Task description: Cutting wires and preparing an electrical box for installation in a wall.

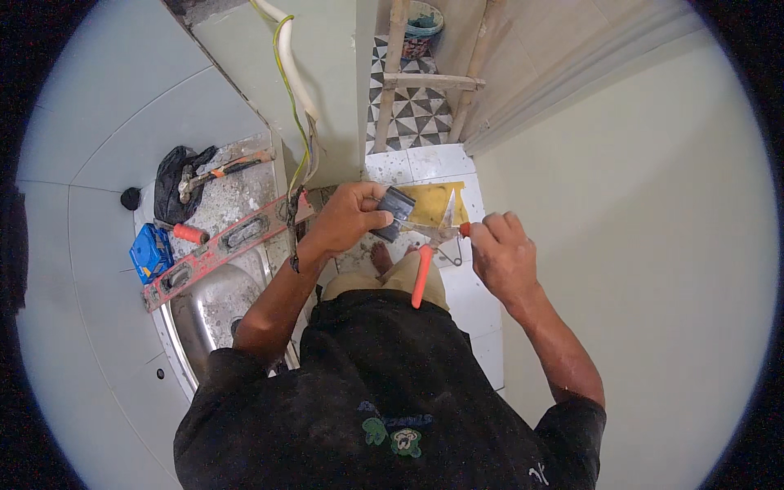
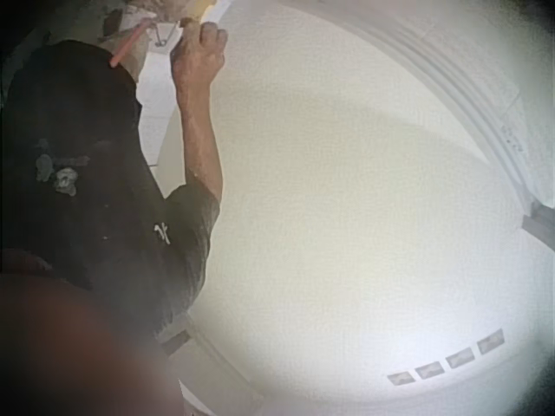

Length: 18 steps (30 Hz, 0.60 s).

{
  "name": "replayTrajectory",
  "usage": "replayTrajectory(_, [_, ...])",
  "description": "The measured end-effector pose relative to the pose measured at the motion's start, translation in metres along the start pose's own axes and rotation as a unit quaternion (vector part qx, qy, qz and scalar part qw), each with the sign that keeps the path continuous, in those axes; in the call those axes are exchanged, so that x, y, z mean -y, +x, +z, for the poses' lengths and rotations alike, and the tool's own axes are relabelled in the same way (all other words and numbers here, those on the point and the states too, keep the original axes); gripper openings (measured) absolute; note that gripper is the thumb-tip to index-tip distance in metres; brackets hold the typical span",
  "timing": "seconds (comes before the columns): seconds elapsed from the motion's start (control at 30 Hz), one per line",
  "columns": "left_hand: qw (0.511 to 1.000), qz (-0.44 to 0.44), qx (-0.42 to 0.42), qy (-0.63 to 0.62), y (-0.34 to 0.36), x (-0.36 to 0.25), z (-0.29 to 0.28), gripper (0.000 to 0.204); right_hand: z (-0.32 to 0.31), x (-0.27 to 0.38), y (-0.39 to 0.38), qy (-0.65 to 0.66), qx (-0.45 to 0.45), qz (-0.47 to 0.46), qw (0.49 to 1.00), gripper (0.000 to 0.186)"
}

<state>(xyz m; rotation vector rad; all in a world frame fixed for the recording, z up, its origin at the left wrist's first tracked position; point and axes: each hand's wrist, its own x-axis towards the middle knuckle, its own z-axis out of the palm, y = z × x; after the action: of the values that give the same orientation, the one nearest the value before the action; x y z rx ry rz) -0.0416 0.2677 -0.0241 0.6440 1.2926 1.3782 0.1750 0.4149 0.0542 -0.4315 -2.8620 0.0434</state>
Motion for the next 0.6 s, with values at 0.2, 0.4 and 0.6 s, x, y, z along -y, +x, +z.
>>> replayTrajectory(0.2, [0.999, 0.017, 0.006, -0.029, 0.0, 0.006, 0.006, 0.02, -0.022, 0.001, 0.018, 0.12, 0.211, 0.138, 0.96, 0.012])
replayTrajectory(0.4, [0.996, 0.072, -0.014, -0.042, -0.011, 0.0, 0.001, 0.021, -0.036, -0.011, 0.02, 0.557, 0.413, 0.329, 0.641, 0.011])
replayTrajectory(0.6, [0.998, 0.062, -0.006, 0.021, -0.016, -0.003, -0.003, 0.024, -0.017, -0.003, 0.005, 0.556, 0.352, 0.252, 0.709, 0.013])
